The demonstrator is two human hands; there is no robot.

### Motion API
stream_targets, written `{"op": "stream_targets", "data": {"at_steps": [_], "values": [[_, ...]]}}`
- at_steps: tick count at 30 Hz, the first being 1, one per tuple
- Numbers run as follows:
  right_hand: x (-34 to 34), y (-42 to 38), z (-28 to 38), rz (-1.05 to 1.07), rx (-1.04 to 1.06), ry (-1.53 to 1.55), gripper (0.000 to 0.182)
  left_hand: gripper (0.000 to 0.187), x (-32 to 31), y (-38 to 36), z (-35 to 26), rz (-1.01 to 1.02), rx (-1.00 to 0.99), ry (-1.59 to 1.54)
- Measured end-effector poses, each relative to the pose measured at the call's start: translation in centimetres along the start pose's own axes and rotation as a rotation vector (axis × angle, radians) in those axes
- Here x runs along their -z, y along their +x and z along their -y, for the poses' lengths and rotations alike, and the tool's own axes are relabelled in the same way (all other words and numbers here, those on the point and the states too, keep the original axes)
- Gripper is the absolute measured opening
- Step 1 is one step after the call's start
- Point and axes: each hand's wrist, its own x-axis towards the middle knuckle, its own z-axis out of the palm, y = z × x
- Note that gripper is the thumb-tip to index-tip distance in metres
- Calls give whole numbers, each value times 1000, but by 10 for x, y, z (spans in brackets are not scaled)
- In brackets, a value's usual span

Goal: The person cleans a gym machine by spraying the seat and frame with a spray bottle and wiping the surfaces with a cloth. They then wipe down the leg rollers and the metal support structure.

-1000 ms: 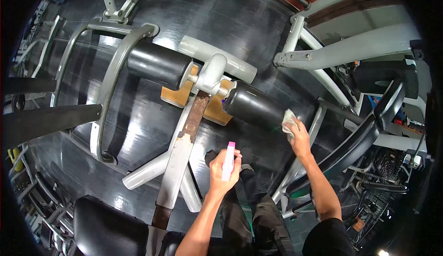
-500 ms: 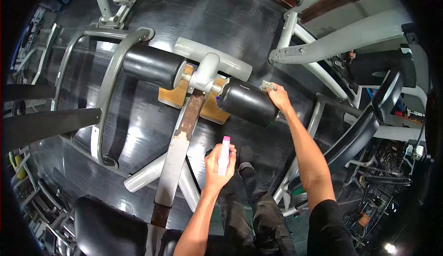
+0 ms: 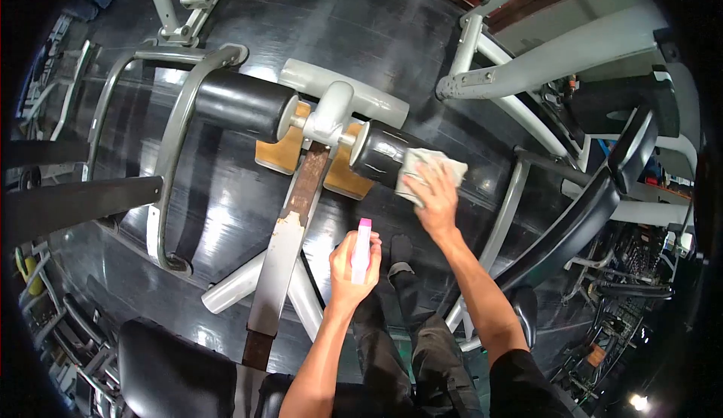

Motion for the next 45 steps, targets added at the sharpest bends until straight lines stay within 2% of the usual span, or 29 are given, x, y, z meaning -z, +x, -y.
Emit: {"op": "stream_targets", "data": {"at_steps": [2, 3, 5, 6, 8, 9, 11, 14, 16, 18, 20, 21, 24, 26, 28, 30, 33, 35, 37, 40, 43, 45], "values": [[-15, 25, 20, -19, 75, 39, 77, 15, -1, -1, -1, -7, 13, 10], [-22, 42, 35, -25, 47, 65, 70, 15, -2, -2, -1, 2, 45, -3], [-43, 69, 53, -119, 124, 72, 44, 15, -1, -3, 2, 14, 79, -9], [-49, 80, 60, -86, 169, 47, 34, 14, 0, -3, 5, 10, 52, 22], [-66, 93, 66, -19, 307, 37, 47, 14, -2, -4, 9, 13, 29, 53], [-61, 93, 65, -19, 301, 38, 47, 15, -1, -4, 10, 9, 64, -1], [-49, 91, 64, 95, 324, -68, 36, 16, -1, -4, 9, 1, 76, -9], [-26, 61, 37, 92, 338, 16, 43, 17, 1, -3, 11, 2, 10, 18], [2, 31, 13, 137, 243, -18, 34, 17, 1, -2, 9, 1, 62, -12], [27, 3, -5, 153, 121, -58, 43, 17, 1, -3, 6, -18, 119, -44], [37, -16, -15, 136, -43, -5, 54, 17, 2, -1, 3, -34, 65, -29], [33, -14, -13, 112, -10, -44, 63, 16, 2, 0, 2, -34, 31, -16], [10, 2, 1, 32, -11, -54, 68, 15, 1, -1, 3, -19, 1, -1], [-11, 37, 20, 31, 75, 34, 78, 13, -1, -2, 9, -32, -17, 3], [-35, 75, 44, -45, 115, 87, 69, 17, -1, -5, 18, -5, -77, 43], [-54, 100, 65, -87, 63, 147, 59, 16, -2, -6, 19, 11, -68, 65], [-50, 97, 59, -58, 54, 81, 49, 15, -3, -8, 20, 21, -38, 81], [-30, 77, 41, 1, 157, 89, 42, 15, -3, -8, 19, 37, -13, 66], [-5, 48, 17, 64, 92, 40, 45, 13, -3, -10, 24, 26, 50, 9], [26, 7, -16, 70, 12, -2, 68, 13, -2, -8, 24, 3, 58, -17], [23, -10, -25, 50, -67, 27, 67, 12, -3, -9, 21, -10, 69, -18], [13, -2, -13, -45, -147, 41, 65, 12, -5, -11, 23, -6, 67, -14]]}}
